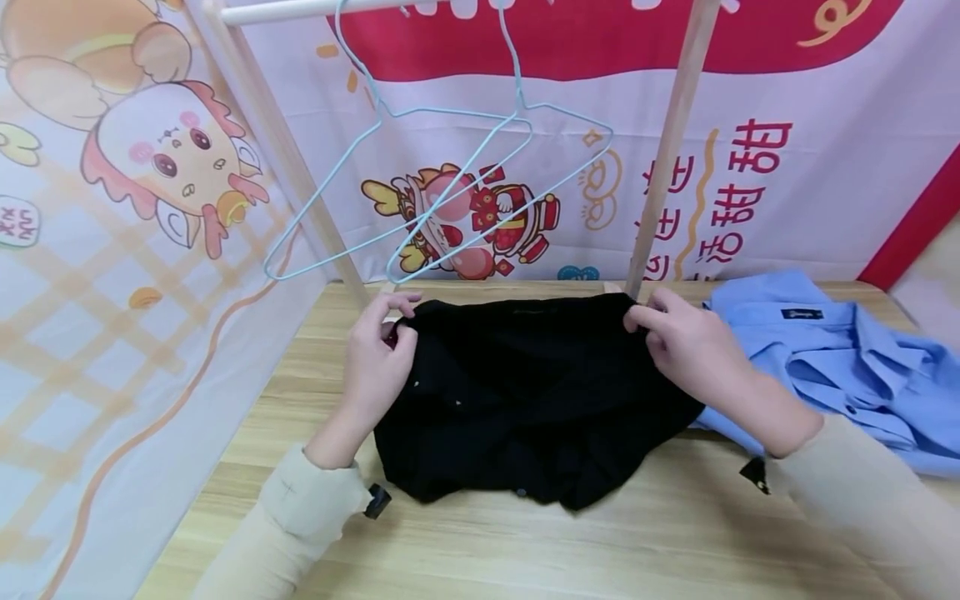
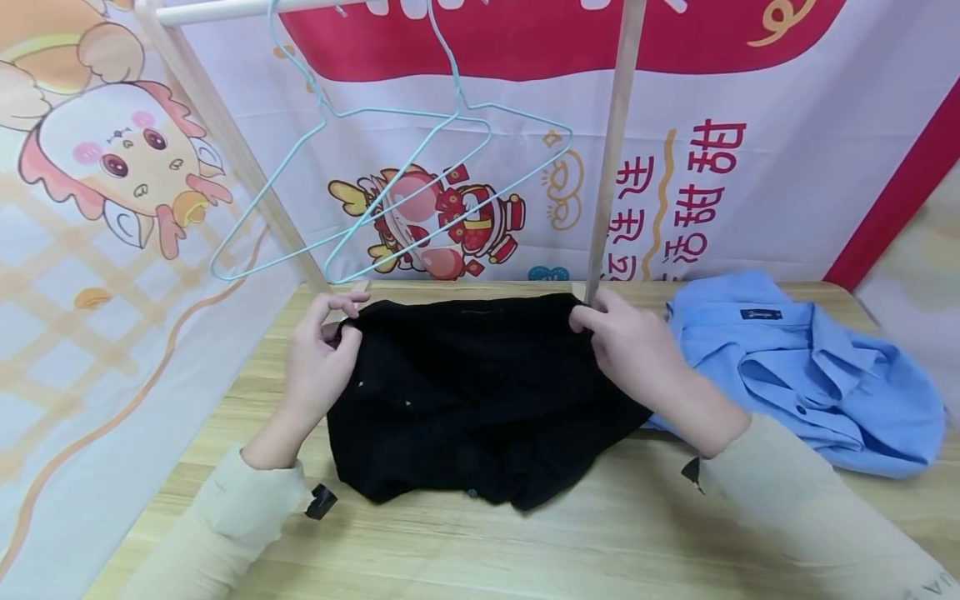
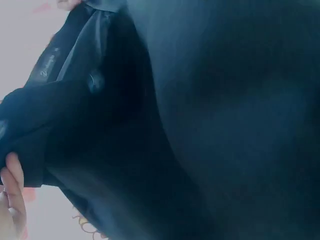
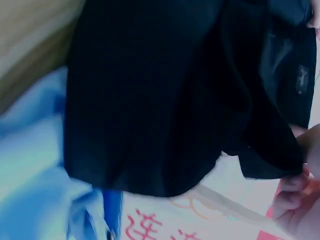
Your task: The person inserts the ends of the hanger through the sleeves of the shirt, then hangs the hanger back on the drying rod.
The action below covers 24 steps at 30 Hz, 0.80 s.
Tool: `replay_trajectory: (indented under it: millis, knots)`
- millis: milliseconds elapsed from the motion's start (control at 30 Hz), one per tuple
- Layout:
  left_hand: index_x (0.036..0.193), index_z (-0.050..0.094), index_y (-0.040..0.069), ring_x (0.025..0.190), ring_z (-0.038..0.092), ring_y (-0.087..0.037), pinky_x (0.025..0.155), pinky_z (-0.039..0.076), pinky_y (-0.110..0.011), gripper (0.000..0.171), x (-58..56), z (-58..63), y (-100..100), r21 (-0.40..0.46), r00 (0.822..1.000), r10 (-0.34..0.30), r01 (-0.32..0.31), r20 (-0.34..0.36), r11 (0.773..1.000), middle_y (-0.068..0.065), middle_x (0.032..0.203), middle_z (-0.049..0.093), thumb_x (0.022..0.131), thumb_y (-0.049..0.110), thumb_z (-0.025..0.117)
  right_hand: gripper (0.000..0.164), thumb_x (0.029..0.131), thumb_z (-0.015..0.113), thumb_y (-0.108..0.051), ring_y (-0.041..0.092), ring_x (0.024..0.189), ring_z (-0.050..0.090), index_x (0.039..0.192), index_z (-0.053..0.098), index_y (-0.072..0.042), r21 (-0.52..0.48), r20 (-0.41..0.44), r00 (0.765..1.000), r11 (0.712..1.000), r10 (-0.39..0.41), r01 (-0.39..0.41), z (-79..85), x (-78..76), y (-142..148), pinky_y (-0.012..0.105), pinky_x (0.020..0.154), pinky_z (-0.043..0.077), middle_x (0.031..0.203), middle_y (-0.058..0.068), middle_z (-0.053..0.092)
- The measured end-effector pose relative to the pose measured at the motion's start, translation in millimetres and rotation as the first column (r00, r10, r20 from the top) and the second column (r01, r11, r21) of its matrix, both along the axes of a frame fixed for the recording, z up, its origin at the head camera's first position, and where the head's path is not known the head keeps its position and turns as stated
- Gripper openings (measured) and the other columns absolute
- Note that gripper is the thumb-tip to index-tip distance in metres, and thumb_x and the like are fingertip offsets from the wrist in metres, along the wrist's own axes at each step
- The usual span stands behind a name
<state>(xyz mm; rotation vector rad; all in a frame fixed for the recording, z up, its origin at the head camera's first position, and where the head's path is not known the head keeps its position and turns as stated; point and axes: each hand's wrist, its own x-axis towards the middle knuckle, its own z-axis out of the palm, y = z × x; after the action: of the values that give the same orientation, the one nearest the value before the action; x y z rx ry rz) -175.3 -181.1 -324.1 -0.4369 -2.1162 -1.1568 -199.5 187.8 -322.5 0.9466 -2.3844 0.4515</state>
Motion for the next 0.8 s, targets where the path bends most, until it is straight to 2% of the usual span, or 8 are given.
replay_trajectory:
  millis: [67, 233, 300, 367, 400, 500, 633, 800]
  knots:
    - [0.09, 0.06, 0.0, 0.097, 0.068, -0.023, 0.059, 0.037, -0.018, 0.024, 1.7, 0.2, -1, -0.054, 0.997, -0.017, 0.013, -0.069, 0.998, -0.014, 0.118, 0.072, 0.085, -0.021, 0.048, 0.039, 0.078, 0.068, 0.02, 0.023, 0.063, 0.045, 0.097, 0.079, -0.012, 0.011, -0.057, 0.998, 1.0, 0.011, -0.01, 0.8, -0.5, 2, 0.036, 0.045, 0.039, 0.093, 0.011, 0.05]
    - [0.085, 0.075, 0.004, 0.081, 0.066, -0.025, 0.059, 0.038, -0.026, 0.029, 6.6, 1.1, -3, -0.271, 0.988, -0.023, -0.02, -0.154, 0.962, -0.013, 0.124, 0.071, 0.087, -0.017, 0.054, 0.024, 0.08, 0.069, 0.014, 0.039, 0.084, 0.057, 0.087, 0.082, -0.005, 0.123, -0.141, 0.989, 0.991, -0.035, 0.053, -0.3, -6.0, 7, 0.047, 0.053, 0.048, 0.108, 0.022, 0.058]
    - [0.09, 0.079, 0.004, 0.069, 0.06, -0.025, 0.056, 0.039, -0.03, 0.028, 7.7, 0.9, -3, -0.353, 0.993, 0.003, -0.046, -0.122, 0.935, -0.012, 0.126, 0.07, 0.088, -0.014, 0.057, 0.013, 0.082, 0.069, 0.006, 0.041, 0.084, 0.058, 0.086, 0.079, -0.001, 0.158, -0.141, 0.986, 0.981, -0.09, 0.112, -2.1, -7.8, 10, 0.05, 0.057, 0.048, 0.102, 0.023, 0.062]
    - [0.1, 0.08, 0.003, 0.087, 0.067, -0.03, 0.062, 0.045, -0.038, 0.029, 7.3, -0.2, -2, -0.425, 0.997, 0.049, -0.072, -0.066, 0.902, -0.011, 0.126, 0.07, 0.089, -0.012, 0.057, 0.011, 0.084, 0.067, -0.001, 0.041, 0.083, 0.06, 0.088, 0.077, 0.002, 0.164, -0.115, 0.984, 0.974, -0.139, 0.157, -2.3, -7.9, 14, 0.052, 0.061, 0.049, 0.093, 0.022, 0.064]
    - [0.105, 0.079, 0.003, 0.087, 0.067, -0.031, 0.065, 0.048, -0.041, 0.03, 6.7, -0.8, -2, -0.457, 0.996, 0.078, -0.085, -0.035, 0.885, -0.011, 0.126, 0.07, 0.089, -0.011, 0.058, 0.014, 0.084, 0.067, -0.005, 0.041, 0.083, 0.061, 0.09, 0.076, 0.003, 0.157, -0.094, 0.982, 0.972, -0.163, 0.177, -1.6, -6.8, 15, 0.053, 0.063, 0.05, 0.089, 0.021, 0.065]
    - [0.116, 0.076, 0.001, 0.1, 0.069, -0.038, 0.079, 0.053, -0.051, 0.034, 3.3, -3.4, -3, -0.503, 0.986, 0.158, -0.114, 0.046, 0.857, -0.014, 0.126, 0.07, 0.09, -0.009, 0.058, 0.019, 0.085, 0.069, -0.013, 0.039, 0.075, 0.062, 0.088, 0.074, 0.005, 0.097, -0.075, 0.98, 0.977, -0.186, 0.193, 3.2, -2.9, 17, 0.053, 0.062, 0.052, 0.082, 0.02, 0.065]
    - [0.127, 0.07, 0.0, 0.106, 0.066, -0.041, 0.088, 0.052, -0.056, 0.035, -0.2, -4.1, -3, -0.474, 0.975, 0.2, -0.131, 0.097, 0.871, -0.017, 0.13, 0.067, 0.094, -0.003, 0.06, 0.023, 0.086, 0.076, -0.018, 0.038, 0.064, 0.061, 0.079, 0.073, 0.004, 0.056, -0.124, 0.975, 0.979, -0.186, 0.194, 16.3, 4.6, 16, 0.052, 0.049, 0.049, 0.075, 0.018, 0.065]
    - [0.139, 0.062, -0.001, 0.123, 0.058, -0.041, 0.097, 0.049, -0.056, 0.048, -0.8, -0.3, -2, -0.425, 0.973, 0.194, -0.124, 0.126, 0.897, -0.021, 0.137, 0.059, 0.092, 0.006, 0.073, 0.012, 0.085, 0.081, -0.006, 0.038, 0.069, 0.064, 0.088, 0.076, 0.004, 0.082, -0.104, 0.969, 0.969, -0.226, 0.235, 33.9, 17.0, 14, 0.053, 0.054, 0.052, 0.076, 0.016, 0.066]
